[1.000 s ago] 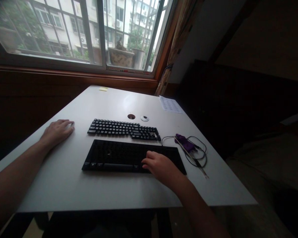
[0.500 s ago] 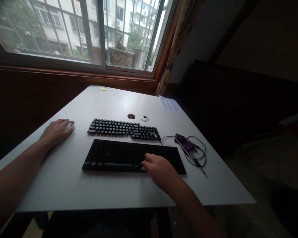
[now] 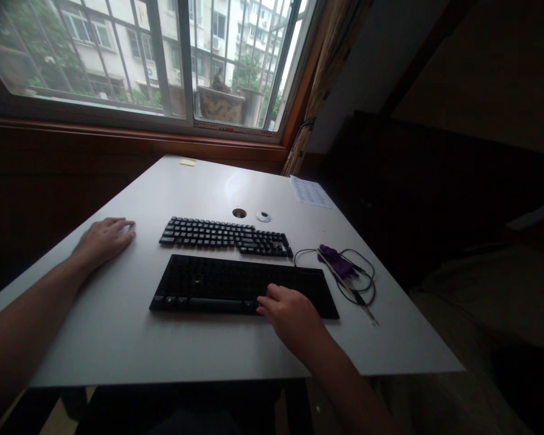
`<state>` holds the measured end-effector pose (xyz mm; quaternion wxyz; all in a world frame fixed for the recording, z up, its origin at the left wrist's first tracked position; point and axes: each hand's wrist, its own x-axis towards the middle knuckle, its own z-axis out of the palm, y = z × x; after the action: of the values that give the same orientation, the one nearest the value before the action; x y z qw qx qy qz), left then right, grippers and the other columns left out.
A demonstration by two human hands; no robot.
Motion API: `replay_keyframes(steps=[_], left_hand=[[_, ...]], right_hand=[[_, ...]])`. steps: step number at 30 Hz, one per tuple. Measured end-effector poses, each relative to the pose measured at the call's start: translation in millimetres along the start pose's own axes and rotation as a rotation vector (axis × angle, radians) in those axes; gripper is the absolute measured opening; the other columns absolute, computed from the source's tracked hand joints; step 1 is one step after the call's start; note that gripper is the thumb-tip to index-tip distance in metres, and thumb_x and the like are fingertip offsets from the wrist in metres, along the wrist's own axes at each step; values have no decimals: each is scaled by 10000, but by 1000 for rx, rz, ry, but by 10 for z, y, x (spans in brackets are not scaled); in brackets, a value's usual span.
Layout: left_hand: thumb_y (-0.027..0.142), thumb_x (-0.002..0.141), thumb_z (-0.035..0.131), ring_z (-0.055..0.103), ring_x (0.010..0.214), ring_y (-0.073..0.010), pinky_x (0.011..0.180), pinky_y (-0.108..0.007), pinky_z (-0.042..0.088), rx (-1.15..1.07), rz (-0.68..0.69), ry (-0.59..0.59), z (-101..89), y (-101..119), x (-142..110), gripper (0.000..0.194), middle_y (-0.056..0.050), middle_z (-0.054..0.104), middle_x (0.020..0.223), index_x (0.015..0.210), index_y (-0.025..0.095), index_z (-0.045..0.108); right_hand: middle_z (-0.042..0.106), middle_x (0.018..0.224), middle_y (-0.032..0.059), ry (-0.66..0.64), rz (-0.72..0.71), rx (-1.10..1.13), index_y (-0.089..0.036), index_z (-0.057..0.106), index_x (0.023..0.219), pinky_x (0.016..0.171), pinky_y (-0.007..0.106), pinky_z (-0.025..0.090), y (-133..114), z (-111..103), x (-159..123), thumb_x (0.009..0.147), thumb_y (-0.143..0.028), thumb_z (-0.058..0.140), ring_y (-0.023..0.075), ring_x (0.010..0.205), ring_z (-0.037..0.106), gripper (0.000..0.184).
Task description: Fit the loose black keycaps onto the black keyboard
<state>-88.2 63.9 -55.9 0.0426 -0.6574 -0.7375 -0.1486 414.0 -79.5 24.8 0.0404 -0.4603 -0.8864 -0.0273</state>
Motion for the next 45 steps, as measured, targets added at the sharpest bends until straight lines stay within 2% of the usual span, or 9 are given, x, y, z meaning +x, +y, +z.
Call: replay_keyframes(steps=[6,10,13,18,28,33,40,45], left_hand=[[503,909,430,509,1277,-363,1079,-508,392,-19,4,-1,1,-7,9,532,-124,537,1442,1340,252,614],[507,906,427,506,1280,-362,1083,-510,386,-26,24,-3,36,-43,29,550,-140,533,1445,1343,229,612],[513,917,399,508,1284,-359,1087,-505,384,-19,33,-4,41,-50,30,560,-150,535,1437,1341,215,610],[515,922,388,503,1293,-346,1097,-492,379,-14,32,0,24,-34,10,552,-135,531,1443,1340,228,605],[515,928,384,497,1296,-331,1121,-468,359,-17,38,3,28,-47,5,548,-131,529,1438,1343,230,601],[488,935,409,490,1301,-351,1120,-491,352,-25,47,-2,36,-59,20,547,-159,535,1430,1352,187,595],[492,945,415,506,1287,-346,1103,-483,379,-1,45,-18,13,-56,22,539,-160,533,1430,1349,190,603],[481,944,430,509,1282,-372,1083,-516,390,1,49,-11,5,-50,19,531,-159,535,1431,1354,190,603]], right_hand=[[653,1021,74,138,64,175,-257,636,1328,848,379,539,77,17,20,1013,-292,554,227,936,628,327],[589,1225,105,239,98,251,-273,542,1429,1025,460,495,106,190,43,1001,-302,565,267,1142,562,430],[539,1335,103,258,116,312,-291,504,1452,1082,487,466,122,355,43,999,-326,563,277,1241,511,458],[517,1394,95,265,151,340,-308,521,1429,1114,508,442,128,481,35,1003,-353,545,284,1305,476,429],[525,1401,82,244,125,295,-337,492,1452,1135,514,422,110,467,34,999,-333,551,282,1334,453,457],[513,1421,91,252,123,284,-312,437,1491,1148,505,404,99,488,15,1023,-330,498,276,1354,437,472],[528,1418,93,281,108,303,-307,423,1499,1136,504,418,110,495,8,1019,-339,501,277,1343,455,488],[518,1425,90,288,104,347,-313,406,1503,1155,519,385,111,496,0,1021,-339,505,281,1358,436,492]])
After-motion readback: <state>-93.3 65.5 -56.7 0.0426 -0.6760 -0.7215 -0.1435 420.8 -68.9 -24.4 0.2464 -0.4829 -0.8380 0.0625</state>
